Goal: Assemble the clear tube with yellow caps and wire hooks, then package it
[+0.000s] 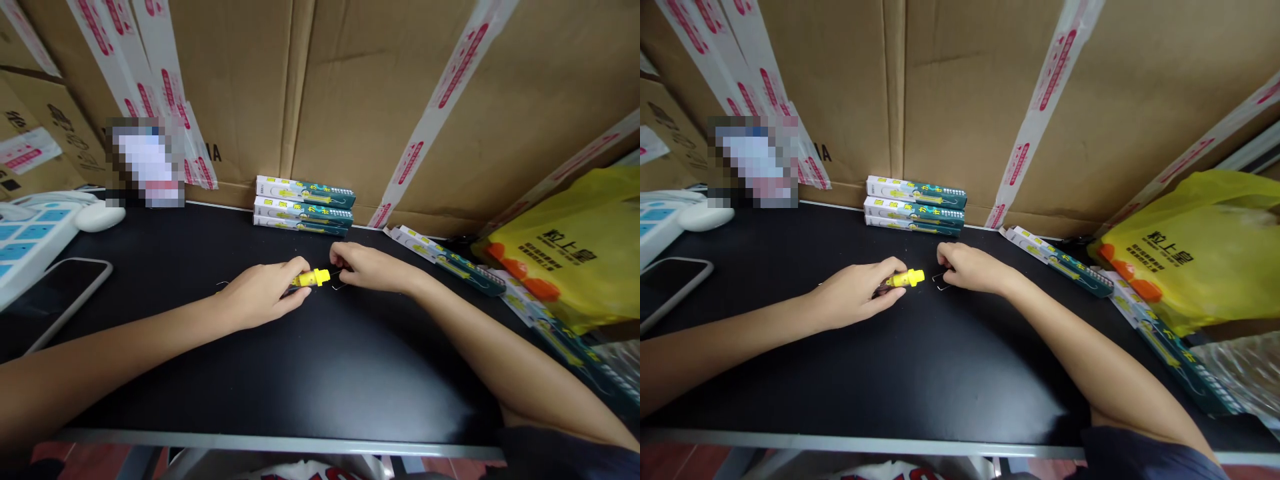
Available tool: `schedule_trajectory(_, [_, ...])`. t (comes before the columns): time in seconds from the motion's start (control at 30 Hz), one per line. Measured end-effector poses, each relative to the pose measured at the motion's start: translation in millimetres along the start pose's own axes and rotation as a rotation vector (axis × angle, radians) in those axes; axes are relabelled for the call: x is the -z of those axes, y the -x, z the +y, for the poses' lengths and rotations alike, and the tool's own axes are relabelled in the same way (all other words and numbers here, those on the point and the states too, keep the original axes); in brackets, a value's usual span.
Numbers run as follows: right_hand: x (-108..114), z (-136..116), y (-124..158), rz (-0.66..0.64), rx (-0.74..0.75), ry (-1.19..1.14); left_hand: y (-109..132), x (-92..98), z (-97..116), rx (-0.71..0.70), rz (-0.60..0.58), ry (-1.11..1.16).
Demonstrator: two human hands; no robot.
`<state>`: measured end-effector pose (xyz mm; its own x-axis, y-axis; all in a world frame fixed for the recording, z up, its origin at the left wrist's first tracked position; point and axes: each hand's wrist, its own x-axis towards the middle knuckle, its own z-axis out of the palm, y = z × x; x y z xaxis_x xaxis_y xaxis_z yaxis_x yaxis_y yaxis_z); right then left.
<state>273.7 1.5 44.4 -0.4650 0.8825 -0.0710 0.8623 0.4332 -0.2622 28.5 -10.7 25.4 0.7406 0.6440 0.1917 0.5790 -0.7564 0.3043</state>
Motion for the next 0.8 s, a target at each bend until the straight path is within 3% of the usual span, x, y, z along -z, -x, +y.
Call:
schedule_trajectory(0.13, [2,-15,6,0.017,0.238,-0.513,0,2.7,-1,0.038,-0.015,-0.032])
schedule_trajectory(0.23, [1,-27,10,0.024,0.273,-0.727,-1,5.9,0,0.035,-0.042,-0.039])
schedule_trajectory(0.47, [-9,-28,10,0.176,0.281,-0.796,1,11.3,3,0.032,-0.063,0.009])
schedule_trajectory(0.8, [-13,-29,8,0.182,0.284,-0.857,3,5.7,6,0.064,-0.037,-0.053])
